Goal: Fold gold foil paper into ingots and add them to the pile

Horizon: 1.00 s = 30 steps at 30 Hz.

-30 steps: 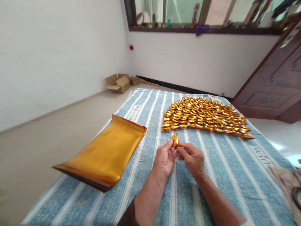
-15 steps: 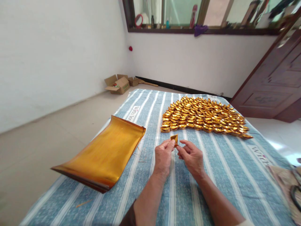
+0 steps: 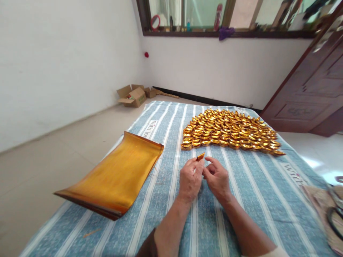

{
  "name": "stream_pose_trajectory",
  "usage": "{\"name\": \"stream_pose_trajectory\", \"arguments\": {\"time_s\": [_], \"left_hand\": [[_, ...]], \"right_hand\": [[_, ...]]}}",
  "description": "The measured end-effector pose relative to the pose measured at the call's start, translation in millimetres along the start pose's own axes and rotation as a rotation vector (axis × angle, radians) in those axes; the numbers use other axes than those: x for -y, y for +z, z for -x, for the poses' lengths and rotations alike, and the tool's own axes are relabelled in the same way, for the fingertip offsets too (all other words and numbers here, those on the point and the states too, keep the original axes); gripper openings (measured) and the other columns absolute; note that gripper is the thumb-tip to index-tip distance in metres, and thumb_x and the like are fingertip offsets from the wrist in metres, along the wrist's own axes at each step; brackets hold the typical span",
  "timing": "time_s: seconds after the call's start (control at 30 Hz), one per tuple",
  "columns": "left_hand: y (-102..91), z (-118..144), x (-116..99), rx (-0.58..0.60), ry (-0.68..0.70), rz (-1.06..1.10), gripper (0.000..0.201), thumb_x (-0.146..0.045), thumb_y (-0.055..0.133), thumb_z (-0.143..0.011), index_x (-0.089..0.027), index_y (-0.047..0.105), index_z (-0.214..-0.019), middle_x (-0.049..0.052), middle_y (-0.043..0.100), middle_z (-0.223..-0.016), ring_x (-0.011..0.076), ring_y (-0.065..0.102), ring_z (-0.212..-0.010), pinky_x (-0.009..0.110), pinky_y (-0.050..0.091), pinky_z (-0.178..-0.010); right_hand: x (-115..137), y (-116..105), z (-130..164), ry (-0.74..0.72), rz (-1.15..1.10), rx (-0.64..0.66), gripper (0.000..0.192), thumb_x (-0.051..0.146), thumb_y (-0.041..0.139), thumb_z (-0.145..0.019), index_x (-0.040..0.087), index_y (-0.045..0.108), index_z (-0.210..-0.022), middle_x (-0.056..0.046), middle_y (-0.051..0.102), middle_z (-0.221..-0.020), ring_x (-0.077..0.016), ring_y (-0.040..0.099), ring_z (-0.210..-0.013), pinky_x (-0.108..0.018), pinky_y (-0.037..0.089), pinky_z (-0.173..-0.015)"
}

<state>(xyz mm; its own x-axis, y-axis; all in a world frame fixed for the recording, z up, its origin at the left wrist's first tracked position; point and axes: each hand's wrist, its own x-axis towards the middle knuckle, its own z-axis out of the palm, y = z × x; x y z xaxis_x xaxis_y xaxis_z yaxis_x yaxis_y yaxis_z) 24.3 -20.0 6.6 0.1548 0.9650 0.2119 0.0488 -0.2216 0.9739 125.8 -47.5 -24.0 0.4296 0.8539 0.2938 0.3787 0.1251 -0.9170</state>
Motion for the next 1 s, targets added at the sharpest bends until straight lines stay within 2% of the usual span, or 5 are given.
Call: {"name": "stream_pose_trajectory", "arguments": {"time_s": [0.17,0.3,0.67,0.8,1.0], "left_hand": [[2.9,0.8,-1.5,0.001,-0.013,0.051,0.005,-0.02,0.072,-0.073,-0.023,0.074,-0.076,0.007,0.067,-0.094,0.0235,0.056,-0.1,0.028,0.036,-0.098],[2.8,0.8,-1.6,0.034,-0.031,0.096,0.003,-0.02,0.072,-0.073,-0.023,0.074,-0.072,0.007,0.067,-0.092,0.0234,0.056,-0.099,0.028,0.036,-0.098],[2.4,0.2,-0.4,0.059,-0.028,-0.066,0.022,-0.035,0.064,-0.078,-0.022,0.072,-0.062,0.006,0.062,-0.088,0.0225,0.056,-0.092,0.031,0.038,-0.091],[0.2,-0.7,-0.5,-0.003,-0.027,-0.097,0.026,-0.04,0.067,-0.075,-0.022,0.069,-0.056,0.004,0.056,-0.079,0.0203,0.054,-0.083,0.029,0.039,-0.085],[-3.5,-2.6,4.0,0.001,0.0,-0.179,0.033,-0.036,0.056,-0.085,-0.02,0.068,-0.058,0.003,0.056,-0.074,0.0169,0.054,-0.076,0.025,0.039,-0.075]], "right_hand": [[-1.5,-2.9,-4.4,0.106,-0.106,0.008,0.044,0.036,0.064,-0.074,0.013,0.059,-0.112,0.01,0.046,-0.049,-0.0087,0.042,-0.045,-0.021,0.037,-0.049],[-0.3,-4.5,-6.2,0.226,-0.259,0.117,0.055,0.038,0.064,-0.072,0.013,0.056,-0.121,0.006,0.057,-0.057,-0.0101,0.049,-0.048,-0.021,0.04,-0.048],[0.4,-4.2,-7.6,0.348,-0.473,0.165,0.049,0.044,0.072,-0.068,0.016,0.063,-0.107,0.005,0.059,-0.054,-0.0119,0.053,-0.045,-0.022,0.043,-0.043],[0.4,-4.6,-8.4,0.342,-0.482,0.167,0.045,0.044,0.074,-0.067,0.015,0.064,-0.101,0.006,0.059,-0.052,-0.01,0.051,-0.041,-0.021,0.042,-0.041],[2.6,-4.6,-9.1,0.327,-0.477,0.166,0.04,0.043,0.074,-0.066,0.016,0.063,-0.095,0.004,0.061,-0.051,-0.0114,0.054,-0.04,-0.021,0.042,-0.04]]}}
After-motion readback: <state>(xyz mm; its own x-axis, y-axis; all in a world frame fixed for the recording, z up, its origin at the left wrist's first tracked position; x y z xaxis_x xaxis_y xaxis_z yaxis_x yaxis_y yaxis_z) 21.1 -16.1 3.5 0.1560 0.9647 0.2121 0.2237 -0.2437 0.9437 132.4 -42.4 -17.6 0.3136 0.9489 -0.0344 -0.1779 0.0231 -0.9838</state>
